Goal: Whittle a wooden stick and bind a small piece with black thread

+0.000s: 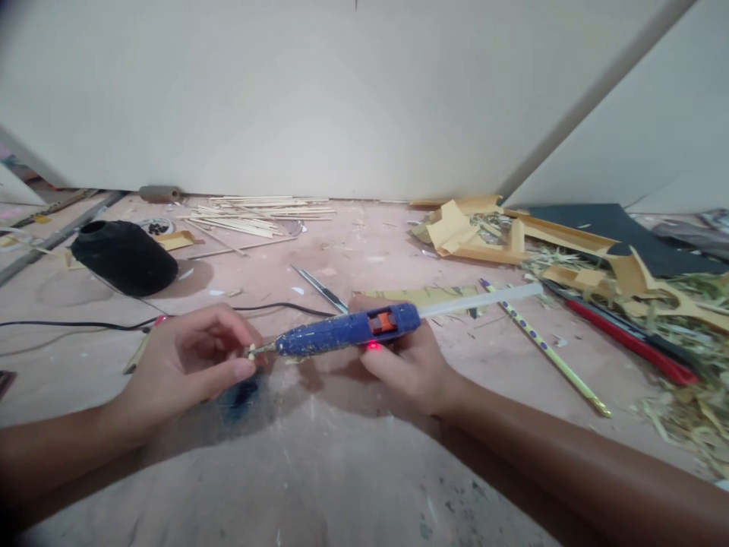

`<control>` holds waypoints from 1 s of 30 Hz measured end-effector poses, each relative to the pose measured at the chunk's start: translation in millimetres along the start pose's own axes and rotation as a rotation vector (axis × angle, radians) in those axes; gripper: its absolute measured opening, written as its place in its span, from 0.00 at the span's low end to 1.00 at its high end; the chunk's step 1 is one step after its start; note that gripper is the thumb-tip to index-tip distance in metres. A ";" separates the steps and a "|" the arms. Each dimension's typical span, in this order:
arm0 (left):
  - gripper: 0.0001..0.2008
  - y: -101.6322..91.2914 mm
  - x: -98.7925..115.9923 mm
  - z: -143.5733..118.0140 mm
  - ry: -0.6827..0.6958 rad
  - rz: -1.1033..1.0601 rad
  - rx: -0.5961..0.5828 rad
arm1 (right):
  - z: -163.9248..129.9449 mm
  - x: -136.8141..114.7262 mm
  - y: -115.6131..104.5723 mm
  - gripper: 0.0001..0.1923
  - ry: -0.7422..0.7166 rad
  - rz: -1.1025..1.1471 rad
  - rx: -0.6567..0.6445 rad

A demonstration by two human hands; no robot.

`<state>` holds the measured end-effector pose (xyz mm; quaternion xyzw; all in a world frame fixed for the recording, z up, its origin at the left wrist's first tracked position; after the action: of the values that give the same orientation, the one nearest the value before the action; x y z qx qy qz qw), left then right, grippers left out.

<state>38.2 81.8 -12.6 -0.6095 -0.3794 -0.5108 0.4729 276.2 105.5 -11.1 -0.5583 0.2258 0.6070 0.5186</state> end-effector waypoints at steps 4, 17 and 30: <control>0.09 -0.2 -0.4 -0.9 0.001 0.064 0.007 | -0.5 2.4 -0.4 0.04 -0.005 -0.006 0.007; 0.07 -0.7 1.1 -7.1 0.111 0.213 0.052 | -0.9 2.9 -0.6 0.02 0.008 -0.059 -0.002; 0.07 -1.3 15.1 -3.1 0.186 0.495 0.033 | 4.0 -7.7 1.1 0.06 -0.042 -0.123 -0.073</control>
<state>39.0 78.9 2.5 -0.6266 -0.1819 -0.4270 0.6260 272.2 105.6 -3.3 -0.5767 0.1579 0.5933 0.5390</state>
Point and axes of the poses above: each hand's wrist, its own z-axis towards the middle knuckle, its own y-axis out of the palm, x = y × z, the point moved 5 cm from there along z, towards the middle knuckle, and after that the axes turned 3 degrees about -x, right-handed, at the moved point
